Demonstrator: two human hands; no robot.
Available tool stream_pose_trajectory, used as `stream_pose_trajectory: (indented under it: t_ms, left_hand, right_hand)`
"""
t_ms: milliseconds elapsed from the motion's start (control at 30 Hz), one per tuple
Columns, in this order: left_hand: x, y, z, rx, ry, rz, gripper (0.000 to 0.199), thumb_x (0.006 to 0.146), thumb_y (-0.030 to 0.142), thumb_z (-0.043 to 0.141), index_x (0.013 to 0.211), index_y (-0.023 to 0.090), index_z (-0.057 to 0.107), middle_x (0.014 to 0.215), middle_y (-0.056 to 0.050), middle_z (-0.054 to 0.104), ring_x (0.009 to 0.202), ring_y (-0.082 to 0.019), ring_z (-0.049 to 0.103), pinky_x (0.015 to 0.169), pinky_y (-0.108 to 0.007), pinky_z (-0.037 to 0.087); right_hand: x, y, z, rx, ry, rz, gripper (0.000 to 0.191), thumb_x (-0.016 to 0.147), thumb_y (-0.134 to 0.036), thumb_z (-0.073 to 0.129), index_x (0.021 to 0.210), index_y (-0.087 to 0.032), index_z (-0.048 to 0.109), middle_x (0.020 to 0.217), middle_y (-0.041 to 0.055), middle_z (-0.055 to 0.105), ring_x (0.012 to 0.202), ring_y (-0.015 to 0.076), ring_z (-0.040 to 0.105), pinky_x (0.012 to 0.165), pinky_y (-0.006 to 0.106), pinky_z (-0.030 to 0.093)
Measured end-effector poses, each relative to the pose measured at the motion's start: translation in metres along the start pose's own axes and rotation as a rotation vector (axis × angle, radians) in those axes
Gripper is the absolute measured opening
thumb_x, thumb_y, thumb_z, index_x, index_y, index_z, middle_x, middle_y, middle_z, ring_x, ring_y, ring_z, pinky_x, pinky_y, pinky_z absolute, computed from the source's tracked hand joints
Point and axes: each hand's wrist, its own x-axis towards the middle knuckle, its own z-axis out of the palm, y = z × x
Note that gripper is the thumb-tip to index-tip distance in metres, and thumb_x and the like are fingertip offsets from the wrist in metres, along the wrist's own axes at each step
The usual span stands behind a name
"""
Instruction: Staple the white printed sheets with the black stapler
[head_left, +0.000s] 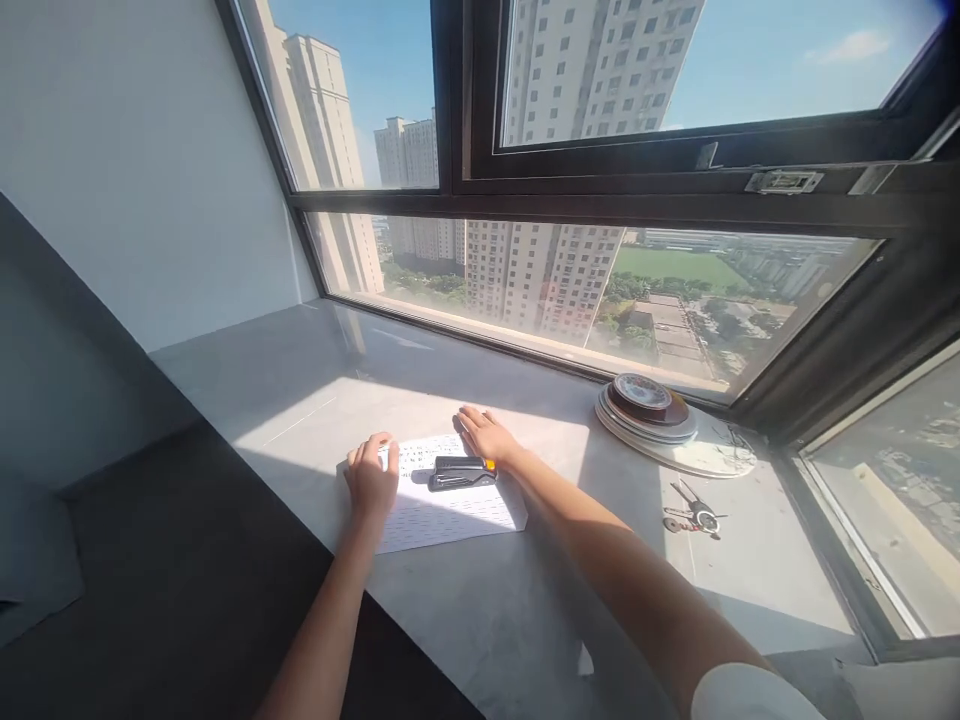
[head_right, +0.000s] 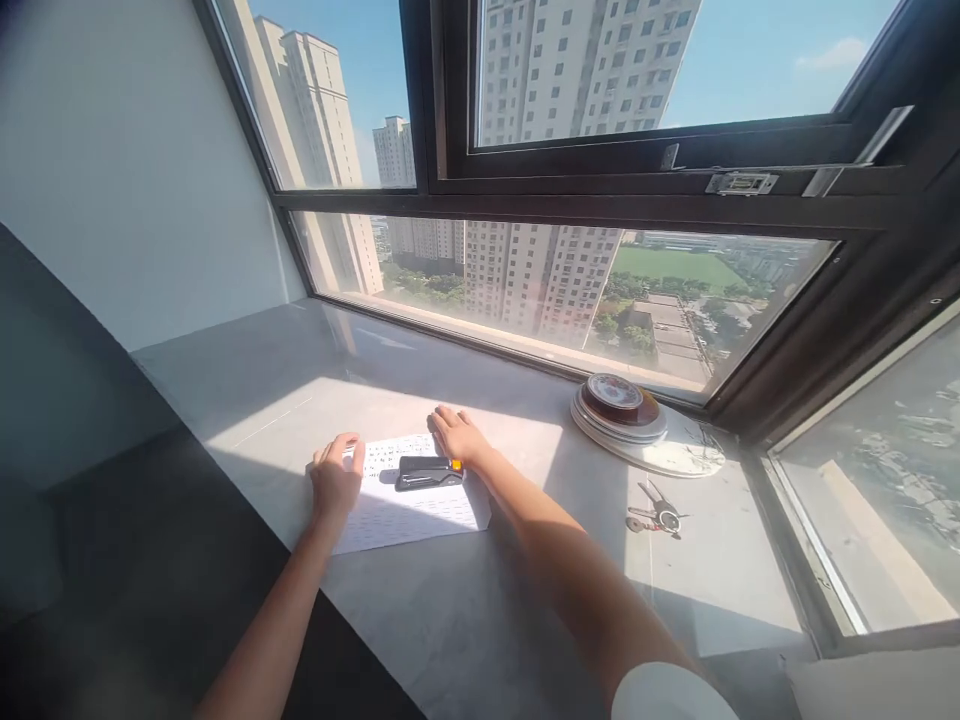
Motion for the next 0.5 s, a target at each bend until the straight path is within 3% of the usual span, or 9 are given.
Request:
stream_pose_trajectory:
  t_ms: [67, 167, 300, 400, 500]
  left_hand:
    - [-0.023, -0.013, -0.017, 0.388, 0.094, 0.093, 0.031, 0.095, 0.039, 0.06, 0.12, 0.027, 0.074, 0.134, -0.017, 0.072, 0.135, -0.04, 0.059, 0.11, -0.055, 0.047]
    - [-0.044, -0.026, -0.034, 0.75, 0.072, 0.064, 0.048, 0.105, 0.039, 0.046, 0.146, 0.024, 0.065, 0.165, -0.019, 0.05, 0.157, -0.04, 0.039, 0.125, -0.07, 0.028]
    - [-0.044, -0.034, -0.047, 0.929, -0.007, 0.017, 0.055, 0.111, 0.042, 0.036, 0.159, 0.022, 0.055, 0.173, -0.019, 0.038, 0.163, -0.039, 0.028, 0.128, -0.072, 0.023]
    - [-0.042, -0.033, -0.048, 0.962, -0.047, 0.022, 0.056, 0.113, 0.042, 0.033, 0.163, 0.023, 0.05, 0.175, -0.02, 0.035, 0.165, -0.039, 0.025, 0.128, -0.072, 0.023]
    - [-0.045, -0.027, -0.036, 0.976, -0.072, 0.05, 0.057, 0.113, 0.04, 0.033, 0.164, 0.022, 0.048, 0.176, -0.02, 0.032, 0.165, -0.04, 0.024, 0.127, -0.073, 0.024]
  right_hand:
    - [0.025, -0.029, 0.007, 0.027, -0.013, -0.073, 0.052, 0.112, -0.03, 0.042, 0.162, -0.017, 0.045, 0.174, 0.0196, 0.036, 0.162, 0.0313, 0.035, 0.133, 0.056, 0.026]
    - [0.053, -0.063, 0.014, 0.04, -0.08, -0.16, 0.052, 0.113, -0.029, 0.038, 0.163, -0.015, 0.045, 0.175, 0.0181, 0.034, 0.163, 0.0316, 0.033, 0.133, 0.058, 0.024]
    - [0.066, -0.079, 0.017, 0.021, -0.104, -0.228, 0.055, 0.113, -0.029, 0.035, 0.166, -0.014, 0.041, 0.178, 0.0166, 0.025, 0.166, 0.0319, 0.022, 0.134, 0.061, 0.018]
    - [0.06, -0.071, 0.018, 0.025, -0.053, -0.24, 0.059, 0.112, -0.03, 0.035, 0.169, -0.016, 0.035, 0.179, 0.0153, 0.018, 0.168, 0.0318, 0.015, 0.133, 0.064, 0.016]
    - [0.044, -0.056, 0.016, 0.009, -0.039, -0.222, 0.061, 0.111, -0.026, 0.033, 0.171, -0.018, 0.031, 0.18, 0.0138, 0.016, 0.168, 0.0306, 0.015, 0.133, 0.064, 0.016]
